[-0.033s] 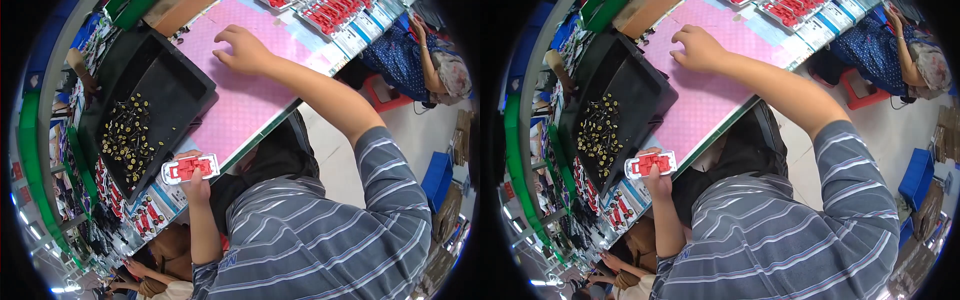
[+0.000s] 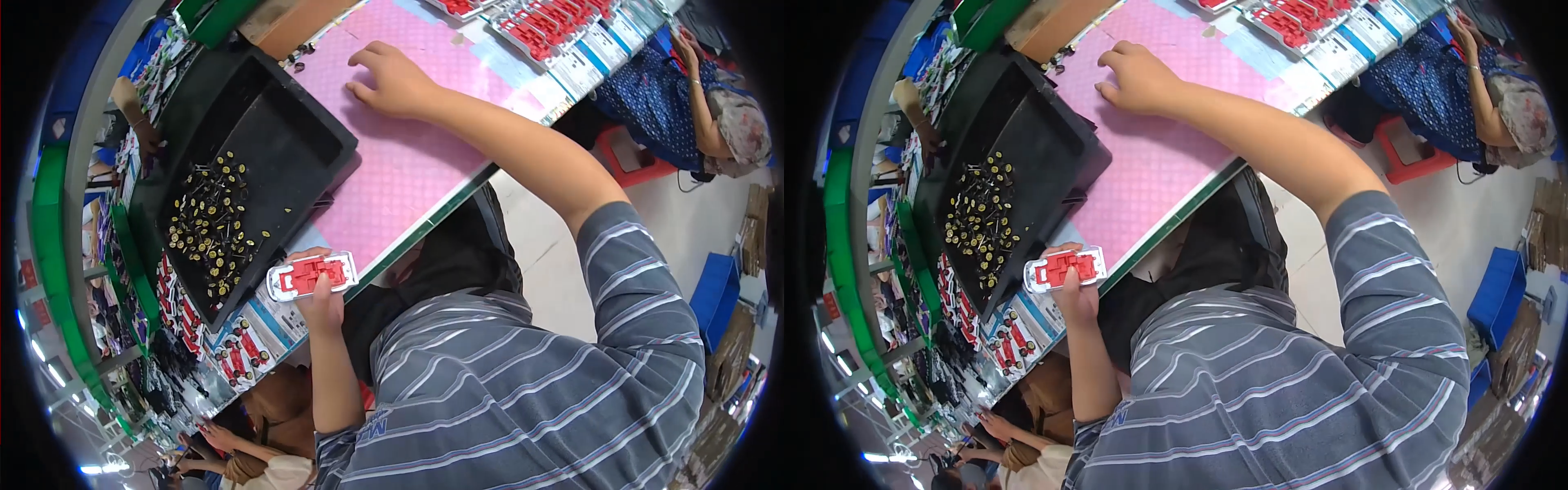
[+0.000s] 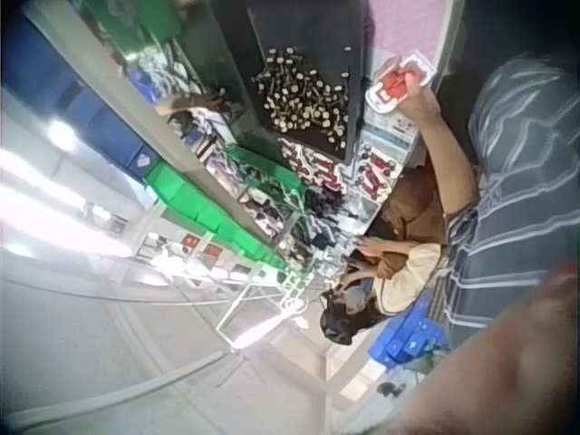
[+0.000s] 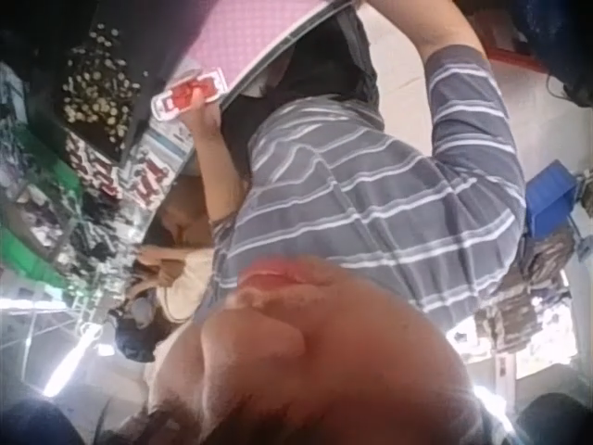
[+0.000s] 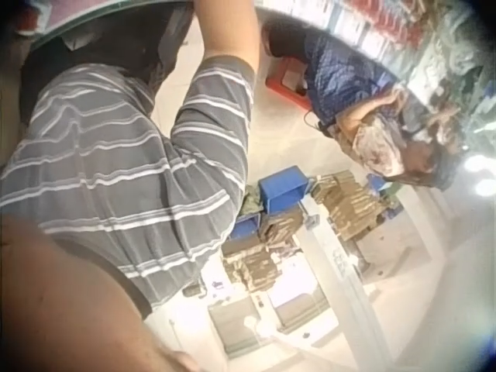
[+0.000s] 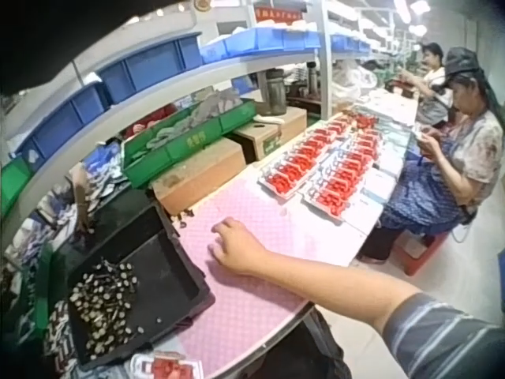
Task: The person assembles toy cars by snapping wheel axles into toy car chassis by hand, placing the assembled cars onto the table, and transferring additional wheel axles into a tray.
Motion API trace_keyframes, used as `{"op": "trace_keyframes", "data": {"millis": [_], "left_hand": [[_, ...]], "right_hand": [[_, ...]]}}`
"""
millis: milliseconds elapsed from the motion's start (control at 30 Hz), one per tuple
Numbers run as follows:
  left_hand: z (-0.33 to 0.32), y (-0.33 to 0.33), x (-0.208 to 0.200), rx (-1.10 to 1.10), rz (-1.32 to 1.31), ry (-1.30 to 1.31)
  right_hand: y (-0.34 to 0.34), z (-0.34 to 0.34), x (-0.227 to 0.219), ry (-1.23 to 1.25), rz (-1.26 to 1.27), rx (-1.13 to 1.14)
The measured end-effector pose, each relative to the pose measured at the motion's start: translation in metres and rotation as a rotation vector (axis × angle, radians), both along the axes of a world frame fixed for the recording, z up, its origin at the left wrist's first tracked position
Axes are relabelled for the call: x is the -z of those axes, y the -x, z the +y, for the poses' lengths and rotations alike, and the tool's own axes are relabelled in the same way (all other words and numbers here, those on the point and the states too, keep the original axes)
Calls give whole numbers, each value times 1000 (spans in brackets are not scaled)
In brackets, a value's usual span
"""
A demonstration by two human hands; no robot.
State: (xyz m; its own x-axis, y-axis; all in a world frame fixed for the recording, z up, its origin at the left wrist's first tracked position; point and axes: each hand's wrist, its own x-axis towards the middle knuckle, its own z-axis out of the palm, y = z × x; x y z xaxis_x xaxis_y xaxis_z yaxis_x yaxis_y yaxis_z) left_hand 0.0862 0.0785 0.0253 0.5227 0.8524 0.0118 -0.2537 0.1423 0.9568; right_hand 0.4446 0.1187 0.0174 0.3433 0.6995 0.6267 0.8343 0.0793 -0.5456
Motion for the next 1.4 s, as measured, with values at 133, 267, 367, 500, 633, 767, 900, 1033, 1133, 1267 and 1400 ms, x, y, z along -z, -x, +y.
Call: {"op": "trace_keyframes", "data": {"millis": [133, 267, 367, 500, 633, 767, 900, 1033, 1133, 1267, 1400], "left_hand": [[2, 4, -1, -33, -37, 34], [6, 0, 8, -32, -28, 29], [8, 8, 10, -7, -53, 17], [6, 9, 9, -17, -44, 20], [8, 3, 11, -15, -33, 31], [5, 5, 6, -57, -35, -15], [5, 2, 3, -46, -34, 12], [6, 4, 3, -37, -45, 26], [5, 1, 4, 16, -89, 20], [4, 7, 4, 6, -112, 55], [6, 6, 11, 63, -183, -3]], "right_hand": [[-4, 79, 14, 154, -37, 101], [-1, 136, 5, 208, -26, 87], [9, 154, -10, 436, -251, -60], [12, 155, -10, 419, -214, -65], [-8, 148, 11, 287, -179, -85], [-1, 118, 5, 98, 127, -271], [0, 90, 13, -3, 126, -192], [5, 72, 11, -59, 79, -134], [-7, 65, 9, -235, 22, 73], [7, 16, -4, -192, 321, 81], [22, -61, 1, 107, 93, 77]]}}
